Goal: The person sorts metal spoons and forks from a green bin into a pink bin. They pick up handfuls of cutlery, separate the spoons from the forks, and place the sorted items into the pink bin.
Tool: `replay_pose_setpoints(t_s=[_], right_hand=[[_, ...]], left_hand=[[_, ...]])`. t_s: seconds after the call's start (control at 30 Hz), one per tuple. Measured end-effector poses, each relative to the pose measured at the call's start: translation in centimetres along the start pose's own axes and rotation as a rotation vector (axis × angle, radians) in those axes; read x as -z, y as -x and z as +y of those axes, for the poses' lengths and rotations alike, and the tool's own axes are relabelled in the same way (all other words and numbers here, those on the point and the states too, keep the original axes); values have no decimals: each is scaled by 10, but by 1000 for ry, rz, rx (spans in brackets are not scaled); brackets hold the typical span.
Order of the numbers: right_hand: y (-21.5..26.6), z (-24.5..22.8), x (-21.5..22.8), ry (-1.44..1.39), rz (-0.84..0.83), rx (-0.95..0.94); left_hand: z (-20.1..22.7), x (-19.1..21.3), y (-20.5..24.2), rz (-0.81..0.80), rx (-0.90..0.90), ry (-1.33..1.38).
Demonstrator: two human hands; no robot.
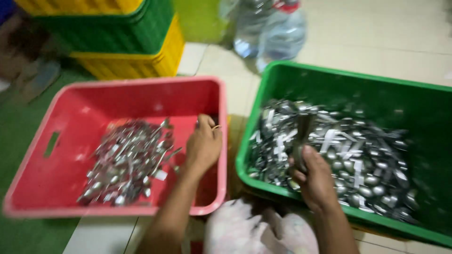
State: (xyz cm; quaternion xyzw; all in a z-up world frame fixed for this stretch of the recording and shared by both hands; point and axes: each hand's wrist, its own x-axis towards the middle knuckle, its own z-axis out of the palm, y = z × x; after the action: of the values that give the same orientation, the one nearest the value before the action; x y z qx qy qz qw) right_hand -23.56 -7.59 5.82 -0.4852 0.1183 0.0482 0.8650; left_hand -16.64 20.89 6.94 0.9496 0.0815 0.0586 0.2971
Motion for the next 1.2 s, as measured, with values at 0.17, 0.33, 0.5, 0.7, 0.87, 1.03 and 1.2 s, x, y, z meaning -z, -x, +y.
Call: replay_pose_setpoints(t_s=[0.17, 0.33, 0.5, 0.7, 0.87, 1.03, 1.2], right_hand=[[10, -17, -1, 38, 212, 129], [34, -47, -23, 838, 444, 330], [4, -10, -1, 1752, 323, 868], [38, -73, -14, 1286, -277, 506], [12, -99, 18, 893, 22, 293], [-5, -78, 27, 778, -162, 243], [-8, -78, 36, 717, -342, 387]], left_hand=[[98, -44, 35, -440, 43, 375], [149, -95, 66, -738, -131, 719], [180, -85, 70, -528, 365, 1312], [110, -198, -7, -731, 590, 1707], [127, -136, 14, -1010, 365, 1882], [115, -131, 28, -1117, 270, 1819], [115, -119, 41, -1125, 238, 1852]])
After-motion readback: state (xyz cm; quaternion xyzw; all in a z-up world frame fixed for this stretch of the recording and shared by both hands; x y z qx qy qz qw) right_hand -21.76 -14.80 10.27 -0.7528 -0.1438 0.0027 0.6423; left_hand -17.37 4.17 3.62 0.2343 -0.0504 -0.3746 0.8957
